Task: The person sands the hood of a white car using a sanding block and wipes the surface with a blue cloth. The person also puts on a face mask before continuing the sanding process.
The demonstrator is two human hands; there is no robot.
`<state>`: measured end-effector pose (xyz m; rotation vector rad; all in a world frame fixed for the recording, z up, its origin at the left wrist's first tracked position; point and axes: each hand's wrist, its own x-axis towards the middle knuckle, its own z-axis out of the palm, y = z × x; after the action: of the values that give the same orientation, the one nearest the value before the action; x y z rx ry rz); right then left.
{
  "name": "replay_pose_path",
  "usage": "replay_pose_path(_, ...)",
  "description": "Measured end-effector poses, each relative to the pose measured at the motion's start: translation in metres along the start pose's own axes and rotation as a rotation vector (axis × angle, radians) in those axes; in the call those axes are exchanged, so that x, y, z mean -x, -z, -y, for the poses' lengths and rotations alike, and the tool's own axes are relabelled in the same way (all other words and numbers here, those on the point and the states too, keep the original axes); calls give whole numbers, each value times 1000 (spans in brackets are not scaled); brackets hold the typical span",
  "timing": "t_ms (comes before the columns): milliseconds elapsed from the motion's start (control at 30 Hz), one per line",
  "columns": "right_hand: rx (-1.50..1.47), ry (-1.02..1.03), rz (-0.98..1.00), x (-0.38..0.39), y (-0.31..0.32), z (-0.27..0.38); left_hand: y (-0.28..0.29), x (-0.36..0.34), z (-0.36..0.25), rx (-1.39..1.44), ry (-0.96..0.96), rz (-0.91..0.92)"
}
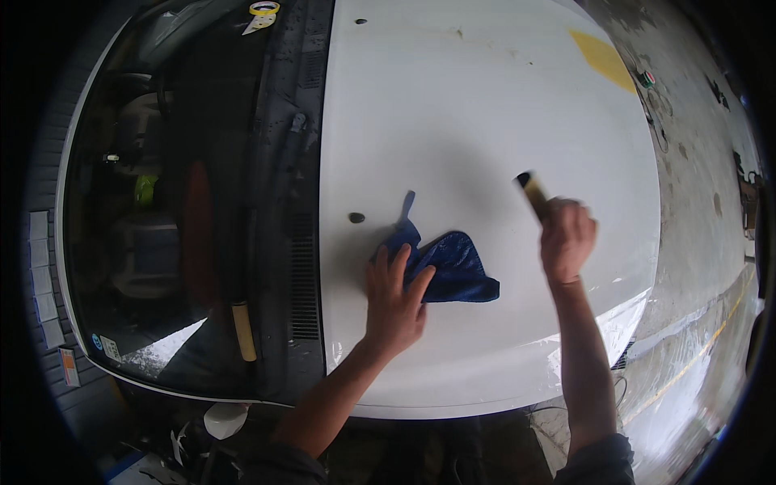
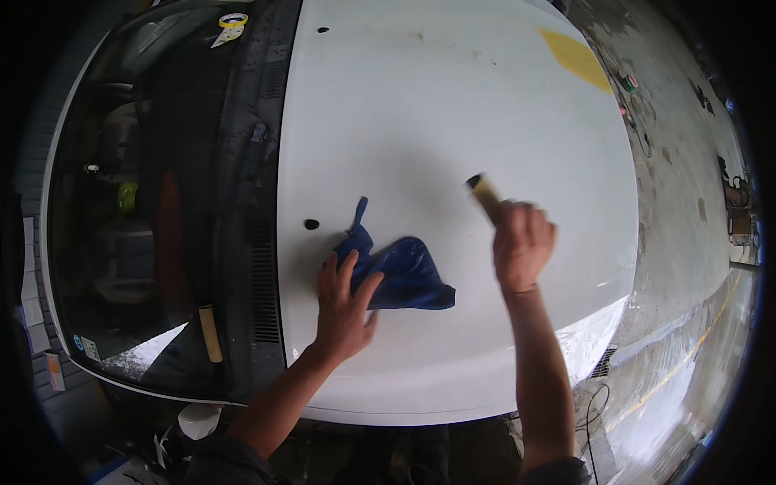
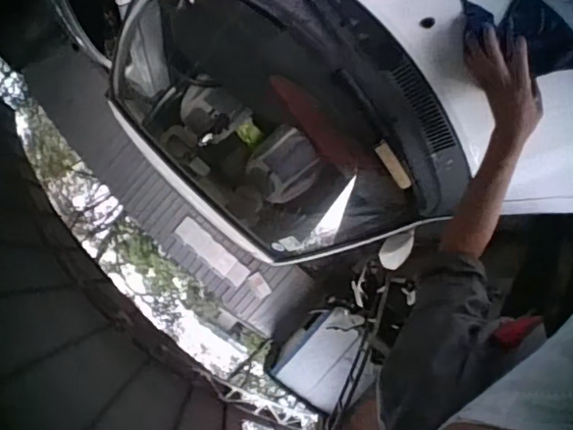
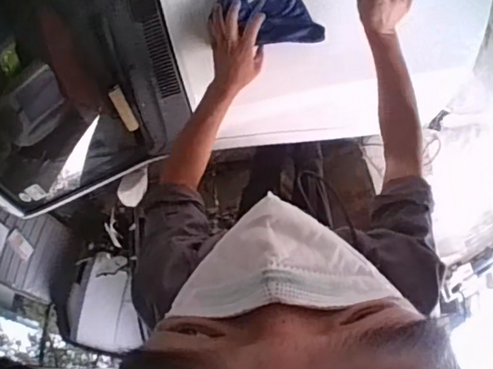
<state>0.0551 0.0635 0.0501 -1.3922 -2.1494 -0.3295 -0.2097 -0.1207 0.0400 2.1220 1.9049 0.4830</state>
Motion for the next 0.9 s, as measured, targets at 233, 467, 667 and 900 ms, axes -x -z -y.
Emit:
replay_pose_path(233,-208,-65,306,113,-8,60,-15,-19,-2,-41,136,42)
replay_pose_path(467,-285,-402,755,77,-8,68,-32,-18,19,2,25,-130)
replay_pose_path(667,-148,-308,96,-72,-37,71,-22,-9,23,-13,33,0)
replay_pose_path(900,-157,270,215,43,-77,67,-7,-18,0,-14,120,25)
